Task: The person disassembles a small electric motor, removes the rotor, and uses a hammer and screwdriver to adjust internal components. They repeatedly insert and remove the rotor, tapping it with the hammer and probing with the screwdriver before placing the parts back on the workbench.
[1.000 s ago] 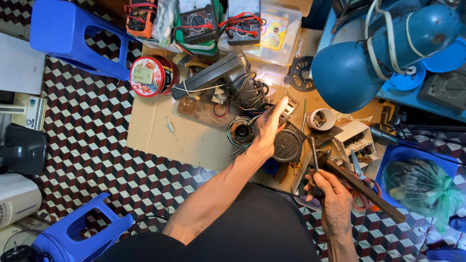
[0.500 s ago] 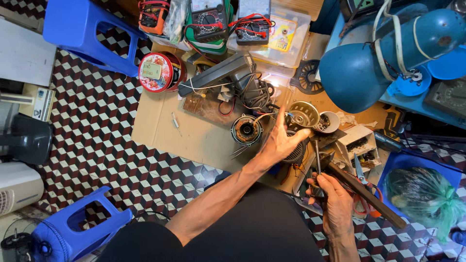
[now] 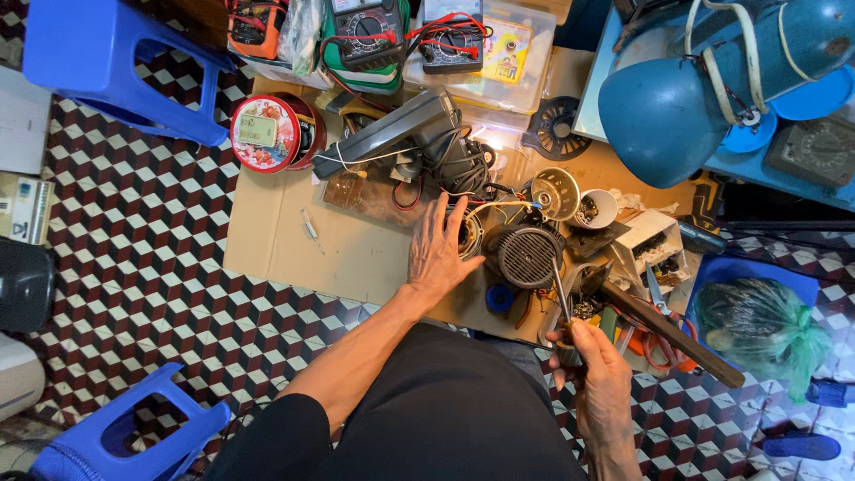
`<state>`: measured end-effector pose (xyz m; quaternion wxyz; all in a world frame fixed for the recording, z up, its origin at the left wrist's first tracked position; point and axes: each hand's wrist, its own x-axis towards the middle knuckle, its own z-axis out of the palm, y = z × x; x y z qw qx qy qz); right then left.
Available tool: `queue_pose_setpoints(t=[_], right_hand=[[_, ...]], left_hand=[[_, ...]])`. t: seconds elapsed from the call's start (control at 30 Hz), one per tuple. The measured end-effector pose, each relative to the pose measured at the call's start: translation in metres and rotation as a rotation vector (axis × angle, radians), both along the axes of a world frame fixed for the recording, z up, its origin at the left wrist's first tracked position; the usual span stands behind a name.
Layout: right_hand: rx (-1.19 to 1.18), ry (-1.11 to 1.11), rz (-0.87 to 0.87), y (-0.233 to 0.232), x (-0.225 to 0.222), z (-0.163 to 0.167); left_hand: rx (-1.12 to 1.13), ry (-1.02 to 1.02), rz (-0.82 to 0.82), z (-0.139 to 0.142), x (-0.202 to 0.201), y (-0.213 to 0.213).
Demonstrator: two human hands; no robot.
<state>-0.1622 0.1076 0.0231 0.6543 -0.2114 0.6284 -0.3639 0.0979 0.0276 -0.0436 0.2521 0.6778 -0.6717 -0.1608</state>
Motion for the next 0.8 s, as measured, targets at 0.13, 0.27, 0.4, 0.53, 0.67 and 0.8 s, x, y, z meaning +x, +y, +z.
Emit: queue_pose_setpoints(t=[0.13, 0.27, 0.4, 0.53, 0.67, 0.8], right_hand=[[0.005, -0.002, -0.064, 0.024, 0.03, -0.001], [-0.053, 0.012, -0.104, 0.045, 0.049, 0.0], [-0.088, -0.038, -0.162, 0.043, 0.05, 0.003], [-0.073, 0.023, -0.162, 0.029, 0.045, 0.008], [-0.046, 0.131, -0.084, 0.007, 0.038, 0.009], [-0.059, 0.113, -0.072, -0.016, 0.036, 0.002]], left_hand=[[0.004, 0.061, -0.027, -0.011, 0.021, 0.008], [-0.014, 0.224, -0.099, -0.012, 0.042, 0.003], [-0.016, 0.397, -0.136, -0.004, 0.046, -0.002], [0.126, 0.419, -0.16, 0.01, 0.047, -0.014], [0.275, 0.484, -0.154, 0.015, 0.048, -0.041], [0.208, 0.401, -0.198, 0.012, 0.044, -0.047]])
